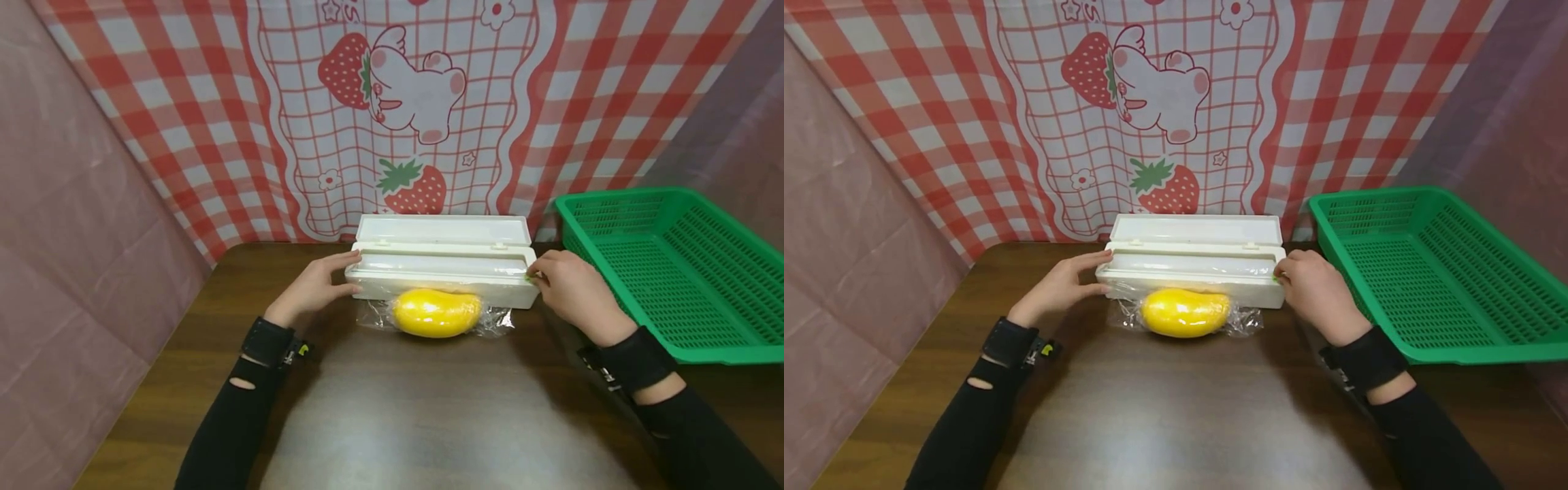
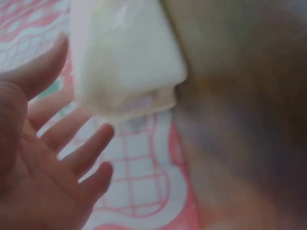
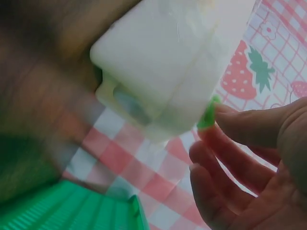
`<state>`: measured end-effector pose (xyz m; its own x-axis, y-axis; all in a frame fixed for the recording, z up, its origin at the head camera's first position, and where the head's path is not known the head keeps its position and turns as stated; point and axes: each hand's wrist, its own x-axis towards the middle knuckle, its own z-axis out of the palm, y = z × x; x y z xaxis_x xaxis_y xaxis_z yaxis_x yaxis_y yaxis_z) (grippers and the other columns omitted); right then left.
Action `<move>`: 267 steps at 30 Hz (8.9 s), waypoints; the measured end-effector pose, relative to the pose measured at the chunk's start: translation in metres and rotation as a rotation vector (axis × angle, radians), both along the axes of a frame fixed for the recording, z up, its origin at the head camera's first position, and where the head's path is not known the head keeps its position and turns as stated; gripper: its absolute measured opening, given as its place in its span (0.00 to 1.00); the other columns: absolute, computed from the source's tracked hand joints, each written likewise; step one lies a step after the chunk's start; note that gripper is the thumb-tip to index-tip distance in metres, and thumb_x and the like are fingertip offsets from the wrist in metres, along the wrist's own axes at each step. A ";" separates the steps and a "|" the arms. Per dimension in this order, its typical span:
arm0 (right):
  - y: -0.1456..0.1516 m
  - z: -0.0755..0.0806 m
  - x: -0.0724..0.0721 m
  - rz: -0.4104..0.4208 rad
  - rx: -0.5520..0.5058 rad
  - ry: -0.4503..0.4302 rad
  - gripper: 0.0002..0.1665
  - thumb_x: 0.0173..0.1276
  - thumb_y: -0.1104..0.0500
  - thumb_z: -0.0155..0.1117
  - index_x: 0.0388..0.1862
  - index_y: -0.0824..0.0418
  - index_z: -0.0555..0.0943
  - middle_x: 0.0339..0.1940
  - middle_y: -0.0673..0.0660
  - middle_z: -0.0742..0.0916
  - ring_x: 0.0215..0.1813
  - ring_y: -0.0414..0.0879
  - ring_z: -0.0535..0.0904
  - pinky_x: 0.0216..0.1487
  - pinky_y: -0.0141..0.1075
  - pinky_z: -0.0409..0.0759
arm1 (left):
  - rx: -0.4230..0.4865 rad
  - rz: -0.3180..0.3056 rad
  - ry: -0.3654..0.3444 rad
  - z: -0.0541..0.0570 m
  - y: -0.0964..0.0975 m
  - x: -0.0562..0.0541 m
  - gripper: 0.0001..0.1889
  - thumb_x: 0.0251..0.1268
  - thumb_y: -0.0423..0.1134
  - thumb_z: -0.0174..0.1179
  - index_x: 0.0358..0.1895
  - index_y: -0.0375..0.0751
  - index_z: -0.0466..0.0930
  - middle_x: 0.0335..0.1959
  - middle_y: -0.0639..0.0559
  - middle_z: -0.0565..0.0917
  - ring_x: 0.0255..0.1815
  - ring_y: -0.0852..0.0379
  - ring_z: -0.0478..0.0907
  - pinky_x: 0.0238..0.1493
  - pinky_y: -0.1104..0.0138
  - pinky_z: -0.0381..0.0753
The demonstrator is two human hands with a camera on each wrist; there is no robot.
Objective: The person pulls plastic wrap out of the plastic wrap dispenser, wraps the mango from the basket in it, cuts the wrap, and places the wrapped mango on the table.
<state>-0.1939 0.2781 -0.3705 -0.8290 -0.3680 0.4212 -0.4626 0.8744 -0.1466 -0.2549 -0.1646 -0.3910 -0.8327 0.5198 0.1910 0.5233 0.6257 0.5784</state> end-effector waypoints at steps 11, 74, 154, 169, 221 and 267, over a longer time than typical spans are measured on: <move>-0.048 -0.011 -0.002 0.182 -0.033 -0.012 0.42 0.52 0.48 0.82 0.61 0.68 0.78 0.57 0.67 0.79 0.58 0.63 0.71 0.56 0.56 0.74 | -0.097 -0.052 0.191 0.017 0.050 0.026 0.41 0.55 0.60 0.72 0.68 0.41 0.73 0.71 0.45 0.69 0.72 0.46 0.61 0.68 0.51 0.64; -0.107 -0.044 0.023 0.381 0.092 -0.031 0.53 0.43 0.48 0.87 0.65 0.67 0.71 0.62 0.61 0.77 0.63 0.55 0.71 0.66 0.49 0.69 | -0.497 -0.155 0.325 -0.010 0.109 0.076 0.54 0.47 0.66 0.73 0.74 0.39 0.64 0.68 0.48 0.73 0.61 0.51 0.73 0.55 0.58 0.79; -0.118 -0.037 0.033 0.423 -0.473 -0.175 0.51 0.41 0.39 0.85 0.63 0.56 0.76 0.55 0.48 0.82 0.52 0.43 0.75 0.50 0.46 0.77 | 1.321 0.002 -0.221 -0.027 0.128 0.085 0.16 0.70 0.36 0.48 0.31 0.42 0.87 0.39 0.48 0.88 0.46 0.47 0.82 0.51 0.58 0.79; -0.124 -0.041 0.038 0.432 -0.614 -0.363 0.50 0.44 0.49 0.87 0.65 0.56 0.73 0.57 0.47 0.81 0.49 0.43 0.77 0.51 0.42 0.78 | 1.302 -0.192 -0.286 -0.016 0.124 0.084 0.17 0.68 0.36 0.44 0.31 0.49 0.86 0.36 0.54 0.87 0.46 0.49 0.80 0.54 0.58 0.77; -0.108 -0.011 0.041 0.228 -0.074 0.189 0.28 0.69 0.37 0.59 0.48 0.60 0.82 0.37 0.53 0.86 0.37 0.49 0.78 0.40 0.43 0.79 | -0.208 -0.068 0.482 0.013 0.121 0.101 0.46 0.45 0.68 0.70 0.65 0.47 0.67 0.51 0.56 0.76 0.45 0.60 0.73 0.35 0.66 0.83; -0.107 -0.007 0.039 0.412 -1.995 -0.848 0.29 0.81 0.45 0.46 0.20 0.59 0.71 0.25 0.52 0.79 0.36 0.46 0.79 0.46 0.35 0.79 | 0.096 -0.146 0.535 0.000 0.133 0.100 0.42 0.43 0.63 0.75 0.58 0.40 0.72 0.48 0.52 0.78 0.47 0.60 0.73 0.49 0.73 0.77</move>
